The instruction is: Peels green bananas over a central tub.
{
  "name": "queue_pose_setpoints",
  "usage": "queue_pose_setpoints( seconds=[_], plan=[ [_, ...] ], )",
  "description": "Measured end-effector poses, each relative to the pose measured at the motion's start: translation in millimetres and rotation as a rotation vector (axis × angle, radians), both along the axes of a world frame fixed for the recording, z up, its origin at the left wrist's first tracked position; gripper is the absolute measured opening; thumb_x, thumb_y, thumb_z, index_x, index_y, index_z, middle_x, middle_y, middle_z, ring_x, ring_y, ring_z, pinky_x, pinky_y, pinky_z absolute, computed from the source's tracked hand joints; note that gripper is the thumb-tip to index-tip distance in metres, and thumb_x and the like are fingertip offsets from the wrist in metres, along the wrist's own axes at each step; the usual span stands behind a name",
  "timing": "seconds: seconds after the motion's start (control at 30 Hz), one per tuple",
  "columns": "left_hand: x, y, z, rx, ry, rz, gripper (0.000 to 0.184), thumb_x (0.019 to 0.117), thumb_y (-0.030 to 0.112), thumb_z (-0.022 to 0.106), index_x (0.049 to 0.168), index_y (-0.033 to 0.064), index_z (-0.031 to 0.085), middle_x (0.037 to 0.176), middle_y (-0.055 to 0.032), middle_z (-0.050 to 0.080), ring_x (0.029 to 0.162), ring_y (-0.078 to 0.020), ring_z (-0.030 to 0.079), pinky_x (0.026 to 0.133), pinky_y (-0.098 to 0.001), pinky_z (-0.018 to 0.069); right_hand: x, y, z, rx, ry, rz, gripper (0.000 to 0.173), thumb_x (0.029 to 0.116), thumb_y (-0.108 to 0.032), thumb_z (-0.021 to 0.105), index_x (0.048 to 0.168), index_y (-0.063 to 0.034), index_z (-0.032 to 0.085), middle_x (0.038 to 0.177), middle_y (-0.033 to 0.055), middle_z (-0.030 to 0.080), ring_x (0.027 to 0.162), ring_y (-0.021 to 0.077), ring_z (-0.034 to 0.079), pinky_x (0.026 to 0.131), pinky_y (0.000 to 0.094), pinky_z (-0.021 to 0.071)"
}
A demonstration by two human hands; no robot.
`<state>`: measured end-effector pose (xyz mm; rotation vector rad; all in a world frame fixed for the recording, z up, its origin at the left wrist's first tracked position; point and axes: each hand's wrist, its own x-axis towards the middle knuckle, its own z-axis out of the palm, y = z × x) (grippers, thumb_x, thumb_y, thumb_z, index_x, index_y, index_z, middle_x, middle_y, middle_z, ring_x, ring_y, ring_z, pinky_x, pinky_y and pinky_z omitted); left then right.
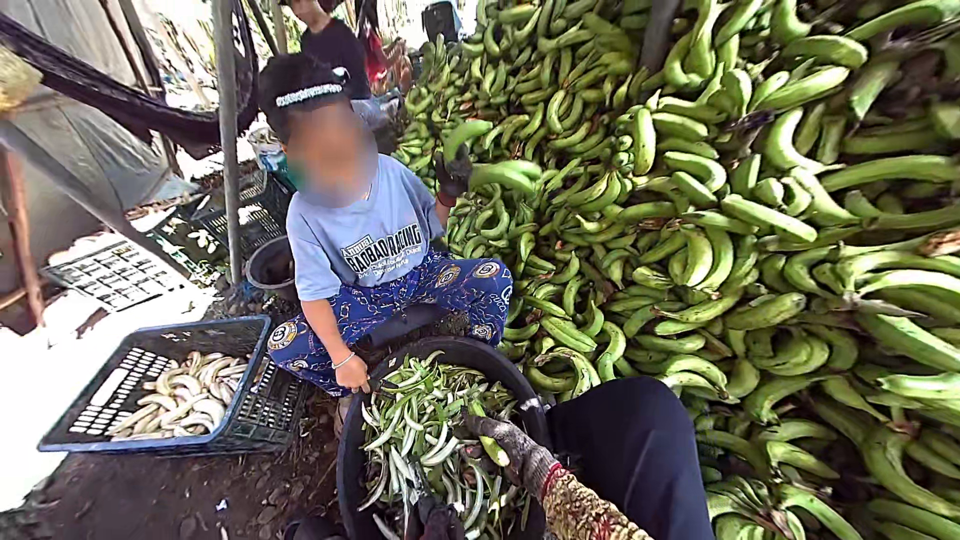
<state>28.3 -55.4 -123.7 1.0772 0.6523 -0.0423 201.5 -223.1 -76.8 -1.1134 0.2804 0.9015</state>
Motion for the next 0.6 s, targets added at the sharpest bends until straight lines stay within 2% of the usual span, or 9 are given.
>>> queue_pose_setpoints(
  seconds=[0.03, 0.1, 0.2, 0.27, 0.33, 0.4, 0.47, 0.5, 0.6],
  plan=[
    [0.1, -6.1, 5.2, 0.008, 0.007, -0.002, 0.042, 0.1035, 0.017, 0.055, 0.140, 0.0021, 0.043, 0.085, -0.0121, 0.068, 0.069, -0.0208, 0.068, 0.062, -0.0380, 0.0600, -2.1, -1.6, -1.4, 0.013, 0.016, 0.018, 0.050, 0.1037, -0.050, 0.051, 0.144, -0.0199, 0.049, 0.110, 0.0079, 0.073, 0.071, 0.0166, 0.068, 0.054, 0.0284, 0.0530],
    [1.8, -13.2, 11.3, 0.067, 0.008, -0.024, 0.035, 0.1072, 0.022, 0.049, 0.136, 0.0032, 0.045, 0.073, -0.0065, 0.062, 0.056, -0.0152, 0.061, 0.052, -0.0319, 0.0555, -3.2, -1.6, -4.7, 0.033, 0.070, -0.016, 0.060, 0.1040, -0.065, 0.031, 0.132, -0.0173, 0.055, 0.094, 0.0072, 0.071, 0.064, 0.0162, 0.065, 0.049, 0.0283, 0.0509],
    [6.7, -18.0, 14.9, 0.118, -0.013, -0.023, 0.036, 0.1108, 0.030, 0.042, 0.133, 0.0043, 0.054, 0.072, -0.0052, 0.061, 0.055, -0.0129, 0.058, 0.049, -0.0293, 0.0523, -5.0, -4.4, -5.8, 0.023, 0.070, -0.117, 0.057, 0.1064, -0.058, 0.032, 0.128, -0.0108, 0.056, 0.087, 0.0122, 0.070, 0.064, 0.0226, 0.066, 0.051, 0.0351, 0.0539],
    [8.4, -20.3, 29.7, 0.270, -0.008, -0.081, 0.038, 0.1110, 0.026, 0.041, 0.139, 0.0036, 0.053, 0.084, -0.0058, 0.065, 0.063, -0.0109, 0.061, 0.057, -0.0286, 0.0550, -10.6, -7.2, 0.6, 0.041, 0.011, -0.105, 0.049, 0.1091, -0.049, 0.033, 0.127, -0.0089, 0.055, 0.087, 0.0109, 0.068, 0.064, 0.0215, 0.065, 0.051, 0.0360, 0.0545],
    [11.2, -19.8, 40.7, 0.497, -0.021, -0.237, 0.043, 0.1095, 0.030, 0.043, 0.142, 0.0039, 0.054, 0.095, -0.0074, 0.067, 0.073, -0.0125, 0.062, 0.068, -0.0320, 0.0562, -14.2, -6.8, 4.7, 0.061, -0.007, -0.100, 0.041, 0.1099, -0.041, 0.037, 0.121, -0.0073, 0.059, 0.084, 0.0081, 0.066, 0.063, 0.0183, 0.064, 0.051, 0.0338, 0.0545],
    [19.4, -18.7, 46.9, 0.724, -0.075, -0.413, 0.049, 0.1073, 0.038, 0.041, 0.143, 0.0073, 0.056, 0.113, -0.0092, 0.070, 0.094, -0.0151, 0.067, 0.087, -0.0377, 0.0564, -14.5, -5.7, 6.9, 0.060, -0.024, -0.108, 0.037, 0.1085, -0.038, 0.043, 0.117, -0.0066, 0.061, 0.080, 0.0066, 0.065, 0.060, 0.0156, 0.062, 0.049, 0.0314, 0.0536],
    [22.4, -19.2, 52.6, 0.898, -0.104, -0.554, 0.053, 0.1063, 0.043, 0.039, 0.145, 0.0122, 0.056, 0.129, -0.0122, 0.068, 0.118, -0.0220, 0.065, 0.105, -0.0478, 0.0499, -17.6, -5.3, 9.5, 0.000, -0.047, -0.125, 0.038, 0.1070, -0.038, 0.048, 0.121, -0.0052, 0.062, 0.085, 0.0095, 0.068, 0.063, 0.0168, 0.064, 0.053, 0.0320, 0.0549],
    [22.1, -19.8, 55.0, 0.958, -0.109, -0.601, 0.053, 0.1064, 0.045, 0.038, 0.146, 0.0150, 0.056, 0.132, -0.0129, 0.067, 0.123, -0.0250, 0.063, 0.108, -0.0512, 0.0477, -18.4, -5.1, 8.3, -0.019, -0.050, -0.126, 0.040, 0.1065, -0.039, 0.050, 0.123, -0.0043, 0.061, 0.088, 0.0113, 0.069, 0.066, 0.0182, 0.065, 0.056, 0.0332, 0.0562],
    [21.5, -21.3, 62.4, 1.079, -0.107, -0.694, 0.050, 0.1057, 0.045, 0.039, 0.145, 0.0204, 0.058, 0.127, -0.0141, 0.068, 0.117, -0.0303, 0.065, 0.100, -0.0554, 0.0508, -15.5, -4.1, 6.0, -0.040, -0.018, -0.131, 0.040, 0.1064, -0.038, 0.050, 0.126, -0.0044, 0.060, 0.092, 0.0121, 0.069, 0.075, 0.0198, 0.068, 0.066, 0.0341, 0.0590]
  ],
)
